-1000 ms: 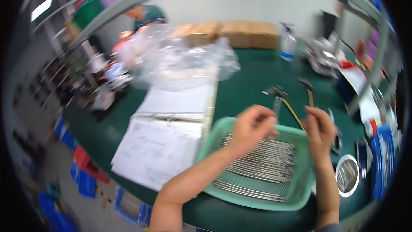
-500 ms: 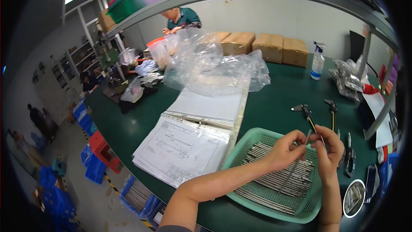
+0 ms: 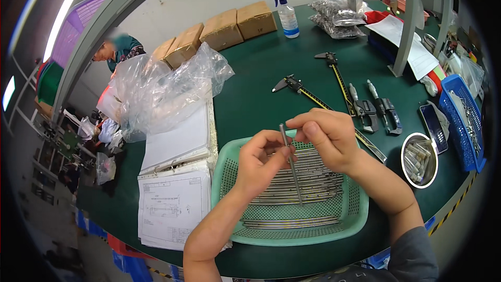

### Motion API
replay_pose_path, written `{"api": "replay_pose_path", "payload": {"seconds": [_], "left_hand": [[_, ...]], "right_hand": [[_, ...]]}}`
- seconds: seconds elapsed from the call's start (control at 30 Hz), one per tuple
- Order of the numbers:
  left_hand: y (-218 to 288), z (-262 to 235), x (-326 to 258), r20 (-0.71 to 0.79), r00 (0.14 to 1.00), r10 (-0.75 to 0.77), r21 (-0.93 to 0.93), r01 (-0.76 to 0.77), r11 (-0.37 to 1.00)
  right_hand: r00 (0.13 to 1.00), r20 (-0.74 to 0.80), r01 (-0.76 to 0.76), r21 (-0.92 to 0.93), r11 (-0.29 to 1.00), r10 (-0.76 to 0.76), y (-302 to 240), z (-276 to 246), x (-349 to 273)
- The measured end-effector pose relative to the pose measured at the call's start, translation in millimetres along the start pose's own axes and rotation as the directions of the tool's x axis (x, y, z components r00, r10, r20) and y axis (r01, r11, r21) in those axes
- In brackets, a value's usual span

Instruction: The person repeatedly picks up a long metal rod and a small metal pin from a green basket. They insert the pin into the rod and place the assembled unit back into the basket. The task is performed continuously in a repetitive loop.

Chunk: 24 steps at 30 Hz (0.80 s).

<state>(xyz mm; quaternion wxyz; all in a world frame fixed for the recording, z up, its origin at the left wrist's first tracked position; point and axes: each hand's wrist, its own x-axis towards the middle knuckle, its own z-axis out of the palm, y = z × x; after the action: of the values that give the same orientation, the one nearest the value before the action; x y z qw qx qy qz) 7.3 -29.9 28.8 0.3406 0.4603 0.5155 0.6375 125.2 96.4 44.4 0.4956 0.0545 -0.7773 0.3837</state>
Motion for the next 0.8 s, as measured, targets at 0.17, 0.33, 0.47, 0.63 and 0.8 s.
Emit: {"api": "replay_pose_path", "payload": {"seconds": [0.17,0.33,0.47,0.63,0.8], "left_hand": [[2.2,-4.1,-2.3,-0.013,1.0,-0.023,-0.114,0.021,0.993],[3.5,1.0,-1.6,-0.017,1.0,-0.02,-0.088,0.019,0.996],[2.2,0.5,-1.6,-0.022,0.999,-0.027,-0.095,0.025,0.995],[2.4,-0.1,-2.0,-0.012,1.0,-0.019,-0.092,0.018,0.996],[1.5,1.6,-0.6,0.005,1.0,-0.018,-0.101,0.018,0.995]], "right_hand": [[1.0,0.015,0.019,0.027,0.999,-0.019,-1.8,4.8,1.1],[0.998,0.037,0.053,-0.028,0.998,-0.052,0.0,4.9,1.1],[0.998,0.041,0.044,0.005,0.999,-0.044,0.2,4.7,1.5],[0.998,0.042,0.039,0.021,0.999,-0.04,0.8,5.9,1.0],[1.0,0.025,0.002,-0.008,1.0,-0.002,-1.0,4.7,0.8]]}}
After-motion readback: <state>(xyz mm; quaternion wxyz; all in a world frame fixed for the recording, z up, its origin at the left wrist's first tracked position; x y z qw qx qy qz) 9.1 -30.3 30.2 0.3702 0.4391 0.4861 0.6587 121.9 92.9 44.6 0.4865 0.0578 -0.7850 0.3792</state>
